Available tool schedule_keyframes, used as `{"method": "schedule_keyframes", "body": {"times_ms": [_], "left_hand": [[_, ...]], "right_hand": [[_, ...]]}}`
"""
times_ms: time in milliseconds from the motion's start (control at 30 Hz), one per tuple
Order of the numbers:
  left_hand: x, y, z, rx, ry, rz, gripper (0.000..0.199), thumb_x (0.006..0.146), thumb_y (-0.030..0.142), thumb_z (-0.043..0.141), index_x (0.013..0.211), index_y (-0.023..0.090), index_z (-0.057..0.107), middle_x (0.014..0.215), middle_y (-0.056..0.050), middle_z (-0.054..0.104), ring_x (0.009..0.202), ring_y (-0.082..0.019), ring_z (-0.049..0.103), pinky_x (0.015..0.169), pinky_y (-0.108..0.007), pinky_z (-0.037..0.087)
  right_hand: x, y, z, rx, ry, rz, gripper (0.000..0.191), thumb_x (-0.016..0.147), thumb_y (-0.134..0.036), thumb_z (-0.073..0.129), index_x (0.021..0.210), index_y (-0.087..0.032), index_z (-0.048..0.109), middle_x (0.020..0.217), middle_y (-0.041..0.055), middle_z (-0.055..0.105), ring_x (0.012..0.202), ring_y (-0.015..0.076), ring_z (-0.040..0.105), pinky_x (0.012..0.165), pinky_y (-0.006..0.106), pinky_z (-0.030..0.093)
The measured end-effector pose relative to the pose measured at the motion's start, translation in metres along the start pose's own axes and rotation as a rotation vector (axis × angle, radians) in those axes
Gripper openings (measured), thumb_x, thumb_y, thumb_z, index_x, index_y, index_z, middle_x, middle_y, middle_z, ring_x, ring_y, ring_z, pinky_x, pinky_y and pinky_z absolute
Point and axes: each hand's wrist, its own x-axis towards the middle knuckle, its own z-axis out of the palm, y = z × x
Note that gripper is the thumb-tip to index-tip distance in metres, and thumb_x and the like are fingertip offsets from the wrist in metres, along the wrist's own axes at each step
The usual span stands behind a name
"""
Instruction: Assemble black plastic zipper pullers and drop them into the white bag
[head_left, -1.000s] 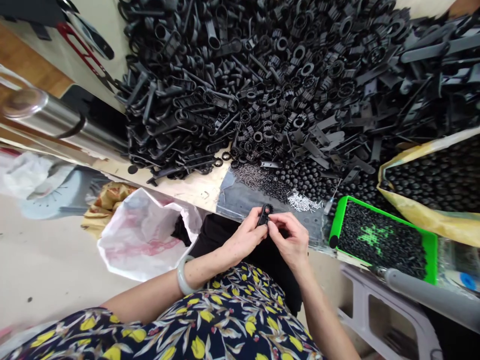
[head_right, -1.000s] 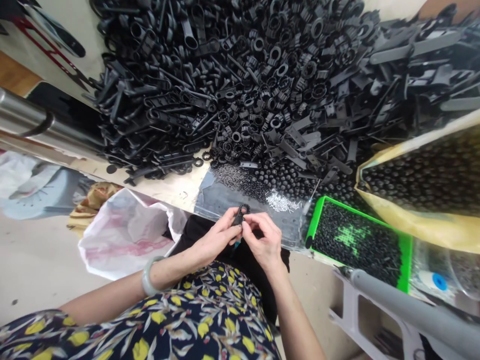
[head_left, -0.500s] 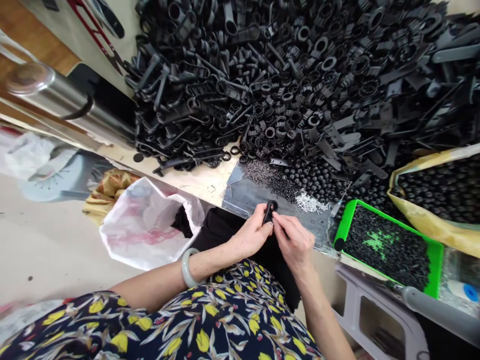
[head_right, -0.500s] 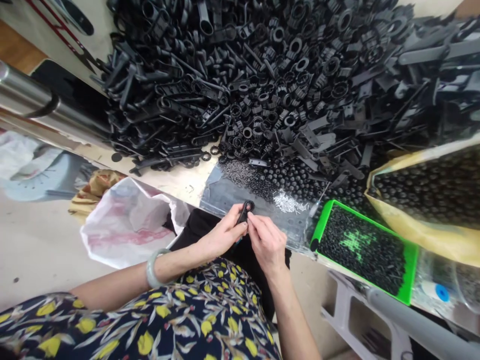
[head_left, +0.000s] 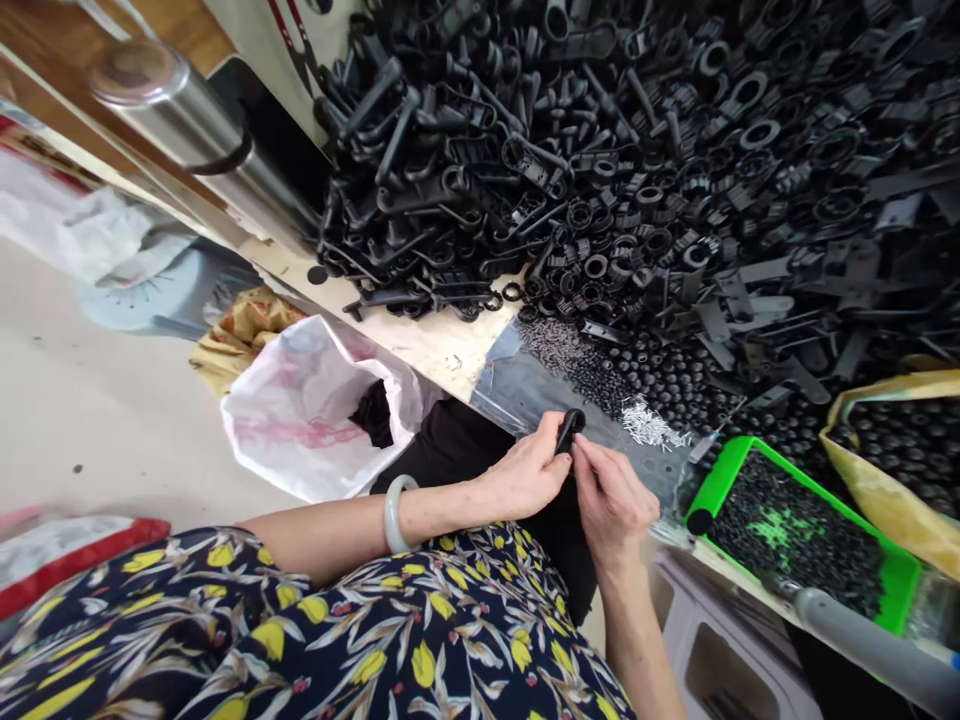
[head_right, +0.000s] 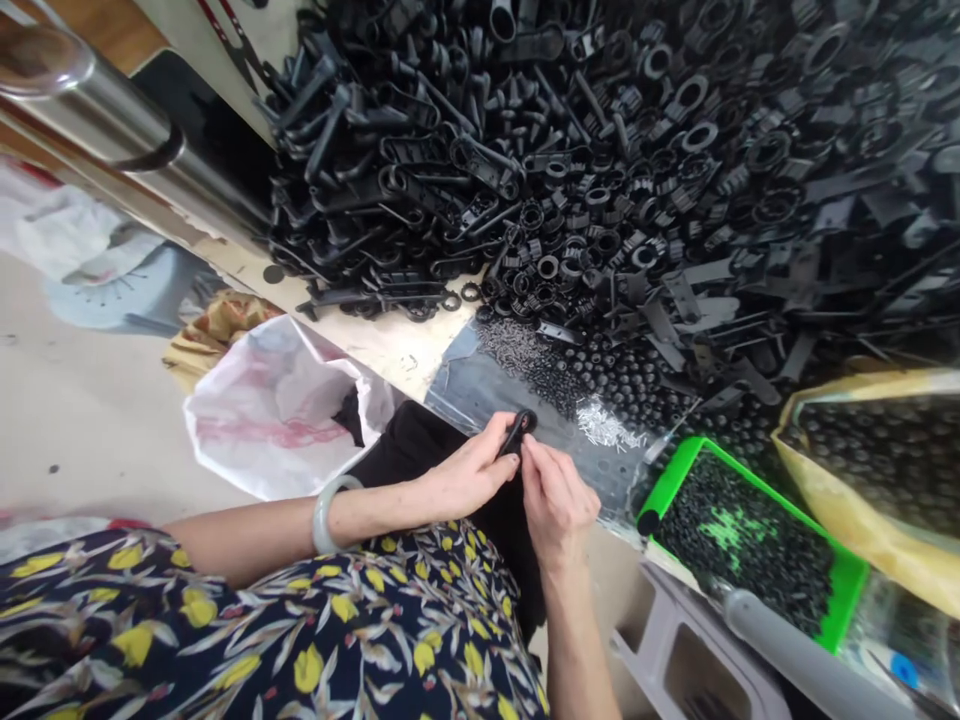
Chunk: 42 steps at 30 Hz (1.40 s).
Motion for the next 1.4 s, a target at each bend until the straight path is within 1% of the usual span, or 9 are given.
{"method": "schedule_keyframes", "body": {"times_ms": [133,300,500,667,933,1067,1167,1267,1400], "left_hand": [[0.0,0.001,-0.002,0.027,-0.026,0.003,0.038,0.094,0.021,0.048,0.132,0.023,0.045,0.112,-0.008,0.063,0.109,-0.026,0.061,0.101,-0.041,0.047],[0.001,0.003,-0.005,0.046,-0.032,-0.017,0.039,0.093,0.02,0.048,0.132,0.023,0.044,0.105,-0.005,0.062,0.105,-0.024,0.061,0.101,-0.04,0.048],[0.004,0.003,-0.006,0.002,-0.046,-0.015,0.038,0.09,0.019,0.049,0.128,0.022,0.046,0.095,-0.002,0.058,0.097,-0.022,0.06,0.098,-0.04,0.048],[0.005,-0.001,-0.005,-0.02,-0.037,0.01,0.036,0.091,0.02,0.05,0.127,0.022,0.048,0.093,-0.002,0.058,0.094,-0.022,0.059,0.095,-0.039,0.05],[0.006,-0.005,-0.005,-0.061,-0.019,0.021,0.037,0.089,0.02,0.053,0.125,0.022,0.05,0.092,-0.002,0.058,0.091,-0.021,0.059,0.09,-0.036,0.052],[0.006,-0.005,-0.007,-0.029,-0.032,0.033,0.032,0.09,0.02,0.051,0.122,0.022,0.048,0.088,0.0,0.056,0.087,-0.02,0.058,0.085,-0.034,0.052],[0.007,-0.004,-0.009,0.004,-0.055,0.021,0.027,0.091,0.018,0.048,0.118,0.021,0.045,0.086,0.001,0.054,0.086,-0.018,0.057,0.083,-0.032,0.05],[0.008,-0.003,-0.01,0.007,-0.072,0.002,0.027,0.09,0.018,0.048,0.117,0.021,0.044,0.085,0.001,0.054,0.087,-0.018,0.057,0.085,-0.032,0.049],[0.008,-0.004,-0.01,-0.015,-0.068,0.005,0.029,0.091,0.018,0.049,0.12,0.021,0.043,0.086,0.001,0.055,0.09,-0.018,0.058,0.089,-0.033,0.049]], "right_hand": [[0.004,-0.001,-0.002,-0.018,-0.033,-0.01,0.02,0.1,-0.017,0.067,0.117,-0.023,0.076,0.103,0.0054,0.082,0.085,0.016,0.078,0.079,0.025,0.059],[0.013,0.001,-0.005,-0.017,-0.036,-0.051,0.01,0.099,-0.016,0.069,0.106,-0.02,0.074,0.096,0.0043,0.08,0.081,0.014,0.076,0.079,0.024,0.058],[0.02,0.004,-0.008,-0.075,-0.085,-0.183,0.011,0.099,-0.012,0.068,0.108,-0.018,0.071,0.097,0.0043,0.08,0.082,0.0133,0.076,0.082,0.023,0.056],[0.023,0.009,-0.007,-0.105,-0.1,-0.241,0.013,0.099,-0.01,0.067,0.11,-0.016,0.069,0.098,0.0055,0.079,0.083,0.0133,0.076,0.082,0.022,0.056],[0.025,0.009,-0.007,-0.114,-0.119,-0.237,0.007,0.102,-0.015,0.065,0.108,-0.018,0.068,0.096,0.005,0.079,0.081,0.0128,0.076,0.078,0.022,0.055],[0.028,0.011,-0.01,-0.095,-0.182,-0.225,0.006,0.104,-0.019,0.062,0.104,-0.019,0.068,0.092,0.0036,0.078,0.078,0.0117,0.074,0.075,0.022,0.054],[0.033,0.011,-0.014,-0.104,-0.239,-0.249,0.005,0.104,-0.019,0.063,0.102,-0.018,0.067,0.091,0.0018,0.077,0.075,0.0107,0.073,0.073,0.022,0.053],[0.036,0.009,-0.017,-0.136,-0.275,-0.279,0.005,0.103,-0.017,0.064,0.106,-0.017,0.067,0.093,0.0017,0.077,0.077,0.0107,0.073,0.073,0.022,0.052],[0.035,0.005,-0.016,-0.146,-0.248,-0.29,0.011,0.103,-0.015,0.064,0.113,-0.015,0.068,0.099,0.0038,0.078,0.083,0.012,0.076,0.08,0.022,0.054]]}}
